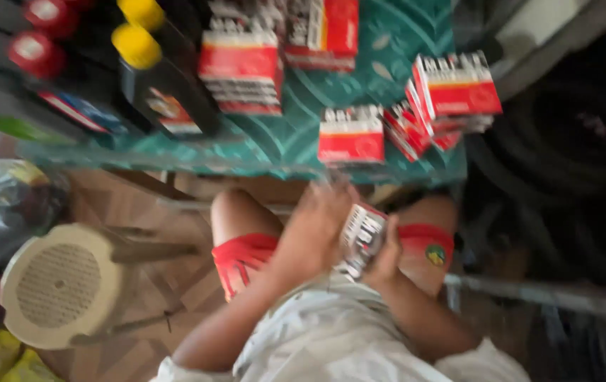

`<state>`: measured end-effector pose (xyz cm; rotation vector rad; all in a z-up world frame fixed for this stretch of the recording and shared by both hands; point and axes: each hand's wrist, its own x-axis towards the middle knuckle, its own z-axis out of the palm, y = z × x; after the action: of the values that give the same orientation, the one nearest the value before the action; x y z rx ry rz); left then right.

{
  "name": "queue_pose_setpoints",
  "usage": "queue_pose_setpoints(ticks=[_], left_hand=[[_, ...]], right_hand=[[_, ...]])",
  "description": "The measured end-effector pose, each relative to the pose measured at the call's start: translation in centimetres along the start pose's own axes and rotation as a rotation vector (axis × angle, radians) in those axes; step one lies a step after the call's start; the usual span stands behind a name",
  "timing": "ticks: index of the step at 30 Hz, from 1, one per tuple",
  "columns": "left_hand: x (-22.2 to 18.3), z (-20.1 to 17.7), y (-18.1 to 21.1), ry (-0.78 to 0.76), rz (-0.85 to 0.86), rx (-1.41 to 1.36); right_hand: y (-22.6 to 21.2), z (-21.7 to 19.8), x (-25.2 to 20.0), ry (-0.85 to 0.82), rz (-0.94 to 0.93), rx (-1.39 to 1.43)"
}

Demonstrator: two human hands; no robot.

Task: Wiping dust off motorcycle brake shoe boxes with a cloth and organizing them on a table.

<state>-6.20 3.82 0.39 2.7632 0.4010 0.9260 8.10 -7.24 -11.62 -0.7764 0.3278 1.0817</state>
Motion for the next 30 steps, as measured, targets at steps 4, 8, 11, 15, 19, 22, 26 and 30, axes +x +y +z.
queue_pose_setpoints(ticks=[4, 8, 11, 15, 19, 22, 26, 30], left_hand=[[1.3, 2.6, 3.7, 0.058, -0.159, -0.024], [2.2, 4.7, 8.6, 0.019, 0.109, 0.029], [3.7, 0.8, 8.7, -0.027, 0.032, -0.040], [2.4, 3.7, 3.8, 0.038, -0.286, -0.633], [0.8, 6.7, 1.3, 0.146, -0.677, -1.178], [1.5, 5.1, 0.9, 0.120, -0.921, -1.537], [3.4, 3.8, 0.0, 0.086, -0.817, -1.776], [5.8, 3.9, -0.4, 0.245, -0.778, -1.517]], right_hand=[[-0.9, 0.2, 1.6, -0.182, 0.007, -0.028], [-7.1, 3.9, 2.1, -0.864, 0.280, 0.211], [-9.9, 3.8, -0.1, -0.891, 0.071, 0.172], [-8.8, 8.7, -3.9, -0.097, -0.211, 0.119], [-8.3, 4.4, 0.9, -0.566, -0.260, 0.006], [-9.3, 7.3, -0.8, -0.373, -0.602, -0.562], [-12.2, 9.5, -0.7, -0.240, -1.165, -1.239], [-13.3, 11.9, -3.9, -0.260, -1.472, -1.445]])
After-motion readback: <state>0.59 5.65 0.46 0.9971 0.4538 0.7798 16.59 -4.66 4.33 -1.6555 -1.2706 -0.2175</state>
